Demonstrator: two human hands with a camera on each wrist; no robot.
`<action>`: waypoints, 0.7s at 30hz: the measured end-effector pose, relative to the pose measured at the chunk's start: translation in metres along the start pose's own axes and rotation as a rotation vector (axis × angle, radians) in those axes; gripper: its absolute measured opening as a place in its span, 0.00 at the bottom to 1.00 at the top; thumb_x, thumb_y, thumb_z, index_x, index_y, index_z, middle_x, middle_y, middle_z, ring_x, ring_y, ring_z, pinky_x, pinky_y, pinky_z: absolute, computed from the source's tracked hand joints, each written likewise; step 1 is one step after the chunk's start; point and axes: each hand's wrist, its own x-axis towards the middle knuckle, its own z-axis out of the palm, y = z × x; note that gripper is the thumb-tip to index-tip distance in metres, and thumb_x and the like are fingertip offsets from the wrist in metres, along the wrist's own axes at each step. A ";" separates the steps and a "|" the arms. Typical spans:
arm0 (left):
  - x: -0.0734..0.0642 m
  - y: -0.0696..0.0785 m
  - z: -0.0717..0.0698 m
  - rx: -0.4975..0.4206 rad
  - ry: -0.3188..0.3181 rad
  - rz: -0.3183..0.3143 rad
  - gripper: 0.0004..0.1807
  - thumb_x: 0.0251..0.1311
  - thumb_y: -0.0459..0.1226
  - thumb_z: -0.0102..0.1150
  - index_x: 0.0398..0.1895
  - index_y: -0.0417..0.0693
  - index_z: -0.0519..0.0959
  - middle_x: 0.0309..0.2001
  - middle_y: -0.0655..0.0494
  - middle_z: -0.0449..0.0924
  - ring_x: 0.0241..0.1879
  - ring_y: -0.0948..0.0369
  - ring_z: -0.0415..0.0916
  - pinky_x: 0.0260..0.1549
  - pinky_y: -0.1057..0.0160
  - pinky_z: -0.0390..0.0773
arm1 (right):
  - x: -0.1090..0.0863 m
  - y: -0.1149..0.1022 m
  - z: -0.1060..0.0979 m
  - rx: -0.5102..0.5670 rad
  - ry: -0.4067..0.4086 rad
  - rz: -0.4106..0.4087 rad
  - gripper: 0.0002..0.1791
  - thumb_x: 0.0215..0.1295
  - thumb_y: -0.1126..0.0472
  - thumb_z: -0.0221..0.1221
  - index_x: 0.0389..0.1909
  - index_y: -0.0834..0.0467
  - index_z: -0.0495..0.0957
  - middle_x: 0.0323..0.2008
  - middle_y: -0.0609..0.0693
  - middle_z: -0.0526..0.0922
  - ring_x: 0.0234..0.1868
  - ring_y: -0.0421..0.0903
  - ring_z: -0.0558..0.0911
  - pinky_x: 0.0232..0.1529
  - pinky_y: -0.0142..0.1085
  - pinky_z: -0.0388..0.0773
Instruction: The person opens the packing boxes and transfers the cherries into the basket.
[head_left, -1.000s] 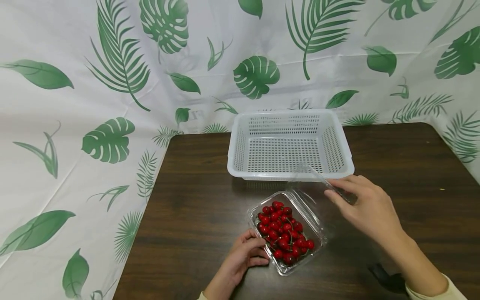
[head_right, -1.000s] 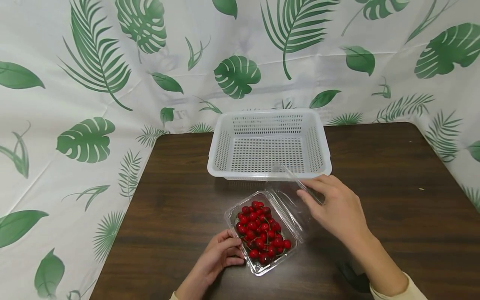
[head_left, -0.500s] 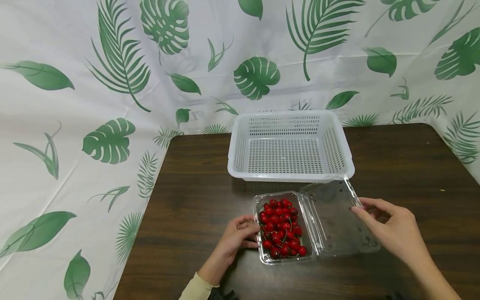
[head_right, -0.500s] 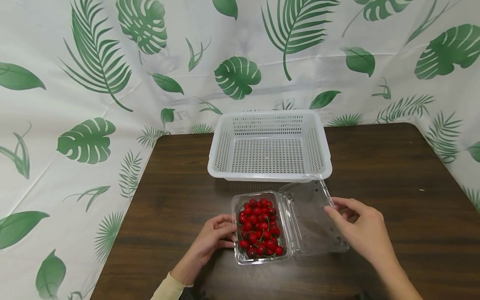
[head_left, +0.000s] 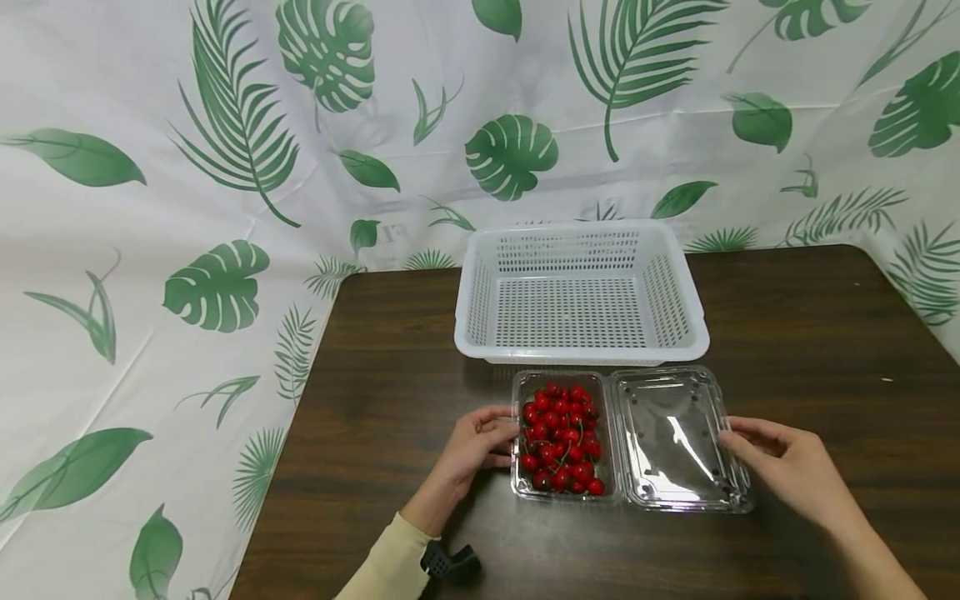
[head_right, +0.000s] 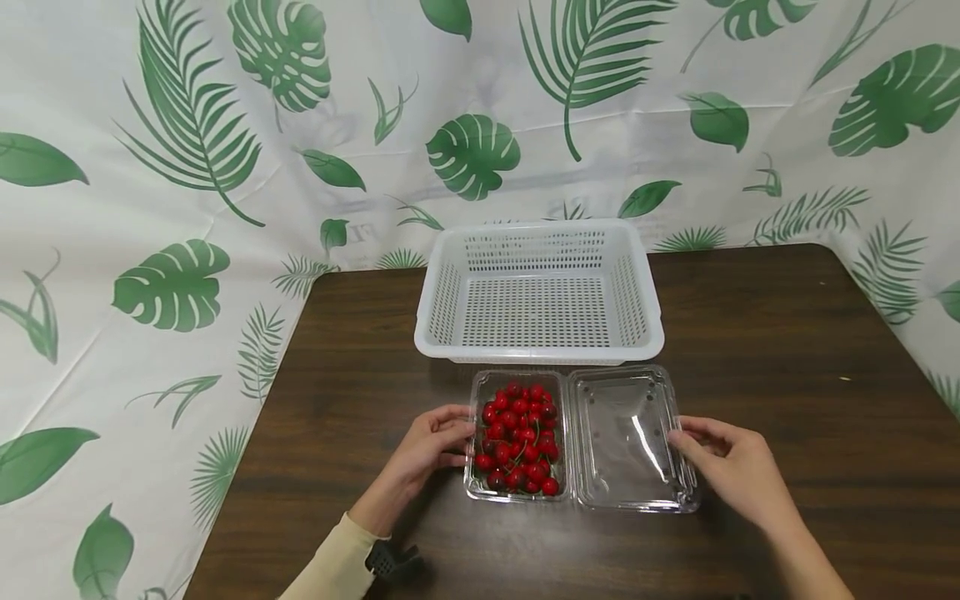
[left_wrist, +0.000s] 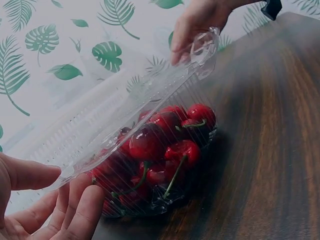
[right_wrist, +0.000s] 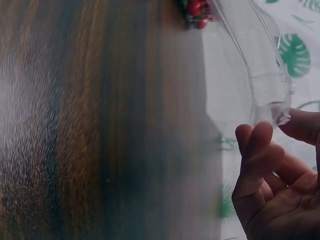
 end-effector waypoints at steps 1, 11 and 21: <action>0.002 0.000 0.000 0.004 -0.001 0.003 0.18 0.61 0.31 0.61 0.54 0.32 0.76 0.34 0.50 0.82 0.27 0.62 0.78 0.24 0.66 0.81 | 0.002 0.003 0.001 0.007 -0.014 0.007 0.22 0.65 0.53 0.64 0.51 0.67 0.81 0.40 0.62 0.85 0.27 0.32 0.80 0.24 0.31 0.76; 0.011 0.003 0.003 0.006 -0.020 0.024 0.21 0.63 0.32 0.61 0.57 0.31 0.73 0.34 0.50 0.81 0.25 0.62 0.78 0.26 0.65 0.81 | 0.019 0.023 0.011 0.035 -0.050 0.036 0.26 0.66 0.53 0.63 0.55 0.71 0.77 0.36 0.59 0.85 0.19 0.41 0.80 0.21 0.35 0.77; 0.015 0.004 0.004 0.013 -0.011 0.041 0.20 0.63 0.31 0.61 0.56 0.30 0.74 0.32 0.53 0.81 0.26 0.62 0.77 0.25 0.65 0.80 | 0.022 0.029 0.019 -0.039 -0.031 -0.019 0.27 0.66 0.55 0.63 0.59 0.67 0.74 0.39 0.62 0.83 0.20 0.39 0.80 0.20 0.33 0.73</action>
